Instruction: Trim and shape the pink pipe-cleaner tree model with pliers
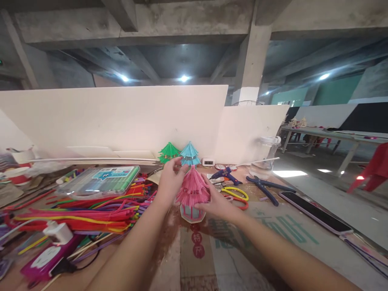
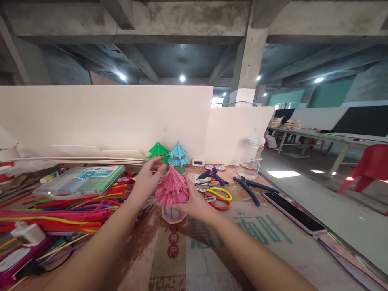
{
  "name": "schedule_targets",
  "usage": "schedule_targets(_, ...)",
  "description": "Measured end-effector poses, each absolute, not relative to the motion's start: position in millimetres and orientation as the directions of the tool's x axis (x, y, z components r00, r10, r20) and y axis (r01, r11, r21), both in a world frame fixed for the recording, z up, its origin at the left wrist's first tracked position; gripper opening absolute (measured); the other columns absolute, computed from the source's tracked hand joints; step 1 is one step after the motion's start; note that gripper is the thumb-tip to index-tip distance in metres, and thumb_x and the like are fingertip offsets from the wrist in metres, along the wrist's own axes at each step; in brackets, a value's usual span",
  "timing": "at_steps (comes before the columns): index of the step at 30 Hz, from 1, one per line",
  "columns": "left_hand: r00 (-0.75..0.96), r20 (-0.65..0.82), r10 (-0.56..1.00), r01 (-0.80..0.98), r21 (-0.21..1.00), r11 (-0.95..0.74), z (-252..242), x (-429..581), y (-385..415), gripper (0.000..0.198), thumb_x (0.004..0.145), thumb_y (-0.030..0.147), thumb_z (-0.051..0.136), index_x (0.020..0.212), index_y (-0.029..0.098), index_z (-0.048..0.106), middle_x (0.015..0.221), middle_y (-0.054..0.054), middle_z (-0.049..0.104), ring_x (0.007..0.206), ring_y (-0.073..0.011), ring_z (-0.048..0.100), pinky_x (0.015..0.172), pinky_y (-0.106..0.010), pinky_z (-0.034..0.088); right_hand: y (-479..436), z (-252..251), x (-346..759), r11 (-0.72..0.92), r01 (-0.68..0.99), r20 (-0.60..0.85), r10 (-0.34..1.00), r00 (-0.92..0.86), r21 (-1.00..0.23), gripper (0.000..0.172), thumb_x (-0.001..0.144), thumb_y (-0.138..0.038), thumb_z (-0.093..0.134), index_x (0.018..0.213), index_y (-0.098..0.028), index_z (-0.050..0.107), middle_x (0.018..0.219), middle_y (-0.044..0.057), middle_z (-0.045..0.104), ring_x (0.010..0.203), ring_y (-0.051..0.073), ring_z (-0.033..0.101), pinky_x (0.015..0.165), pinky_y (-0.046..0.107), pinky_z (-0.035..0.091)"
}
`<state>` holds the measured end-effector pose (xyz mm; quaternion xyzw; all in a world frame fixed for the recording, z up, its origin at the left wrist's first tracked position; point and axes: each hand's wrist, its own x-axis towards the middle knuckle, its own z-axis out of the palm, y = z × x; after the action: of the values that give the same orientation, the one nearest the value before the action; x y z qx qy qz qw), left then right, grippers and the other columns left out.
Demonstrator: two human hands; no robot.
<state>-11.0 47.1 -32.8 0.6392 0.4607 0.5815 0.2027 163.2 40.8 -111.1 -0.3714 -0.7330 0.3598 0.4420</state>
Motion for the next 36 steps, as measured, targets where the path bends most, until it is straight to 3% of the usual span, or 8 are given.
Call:
schedule_targets(3, -0.166, 0.515, 0.841, 0.332, 0.832, -0.444, -41.6, -25.7, 28.4, 0.032, 0.079, 0.045, 0.058, 0.092, 0.016, 0.065, 0.083, -0.005, 0.067, 0.074, -0.0184, 0.059, 0.067, -0.028, 0.046, 31.6, -109.5, 164.6, 0.437, 0.251, 0.364, 0.885, -0.289, -0.864, 0.11, 0.064, -0.034, 0.079, 0.154, -0.024, 0.015, 0.152, 0.015, 0.036, 0.142, 0.029, 0.033, 0.115, 0.05, 0.026)
schedule_targets(6, -0.042, 0.428, 0.903, 0.283, 0.872, -0.4, -50.1, -22.7, 11.7, 0.031, 0.078, 0.047, 0.056, 0.069, 0.018, 0.061, 0.055, 0.002, 0.056, 0.055, -0.0144, 0.052, 0.055, -0.024, 0.04, 22.9, -107.0, 169.3, 0.413, 0.27, 0.376, 0.909, -0.18, -0.87, 0.11, 0.065, -0.034, 0.078, 0.154, -0.026, 0.014, 0.151, 0.014, 0.039, 0.143, 0.029, 0.031, 0.115, 0.052, 0.026)
schedule_targets(9, 0.108, 0.345, 0.932, 0.249, 0.899, -0.361, -59.4, -6.3, 1.0, 0.03, 0.073, 0.047, 0.061, 0.061, 0.019, 0.06, 0.047, 0.004, 0.052, 0.044, -0.0119, 0.044, 0.046, -0.023, 0.033, 19.6, -109.7, 174.7, 0.416, 0.309, 0.4, 0.909, -0.117, -0.855, 0.109, 0.064, -0.035, 0.078, 0.154, -0.026, 0.017, 0.153, 0.014, 0.036, 0.143, 0.03, 0.031, 0.115, 0.053, 0.025)
schedule_targets(13, 0.181, 0.27, 0.946, 0.204, 0.93, -0.305, -70.5, 11.2, -3.8, 0.032, 0.073, 0.049, 0.057, 0.062, 0.019, 0.058, 0.047, 0.004, 0.055, 0.038, -0.01, 0.037, 0.041, -0.023, 0.027, 19.0, -117.2, 182.8, 0.423, 0.364, 0.399, 0.906, -0.143, -0.83, 0.107, 0.062, -0.036, 0.078, 0.152, -0.023, 0.022, 0.154, 0.015, 0.032, 0.144, 0.032, 0.027, 0.116, 0.052, 0.023)
schedule_targets(16, 0.175, 0.223, 0.959, 0.173, 0.952, -0.253, -74.3, 13.8, -2.9, 0.035, 0.072, 0.052, 0.057, 0.06, 0.02, 0.055, 0.046, 0.004, 0.053, 0.036, -0.0094, 0.035, 0.041, -0.023, 0.025, 16.1, -118.7, 188.7, 0.439, 0.387, 0.4, 0.898, -0.182, -0.811, 0.101, 0.068, -0.045, 0.074, 0.152, -0.023, 0.023, 0.155, 0.015, 0.03, 0.143, 0.031, 0.029, 0.115, 0.051, 0.025)
schedule_targets(21, 0.079, 0.215, 0.973, 0.142, 0.964, -0.224, -70.8, 8.0, 2.5, 0.037, 0.067, 0.055, 0.063, 0.063, 0.019, 0.055, 0.047, 0.009, 0.042, 0.043, -0.0088, 0.033, 0.045, -0.022, 0.022, 10.3, -112.1, 195.6, 0.477, 0.405, 0.44, 0.878, -0.188, -0.78, 0.075, 0.084, -0.057, 0.056, 0.148, -0.025, 0.034, 0.14, 0.014, 0.052, 0.134, 0.029, 0.044, 0.111, 0.053, 0.032)
schedule_targets(28, 0.053, 0.118, 0.992, 0.105, 0.987, -0.123, -62.4, -8.4, 10.4, 0.042, 0.068, 0.053, 0.07, 0.054, 0.018, 0.053, 0.042, 0.009, 0.037, 0.039, -0.0059, 0.026, 0.041, -0.022, 0.014, 14.1, -110.2, 198.8, 0.452, 0.456, 0.472, 0.878, -0.077, -0.766, 0.06, 0.085, -0.052, 0.054, 0.139, -0.024, 0.048, 0.13, 0.014, 0.061, 0.118, 0.029, 0.058, 0.101, 0.052, 0.044)
schedule_targets(36, 0.164, -0.126, 0.978, -0.104, 0.984, 0.144, -55.4, -8.7, 6.7, 0.034, 0.08, 0.044, 0.065, 0.064, 0.017, 0.053, 0.047, 0.007, 0.045, 0.03, -0.0019, 0.023, 0.032, -0.016, 0.01, 14.0, -117.5, 194.2, 0.519, 0.539, 0.563, 0.821, -0.099, -0.663, 0.056, 0.086, -0.047, 0.055, 0.137, -0.023, 0.05, 0.138, 0.016, 0.055, 0.129, 0.033, 0.05, 0.106, 0.056, 0.038)
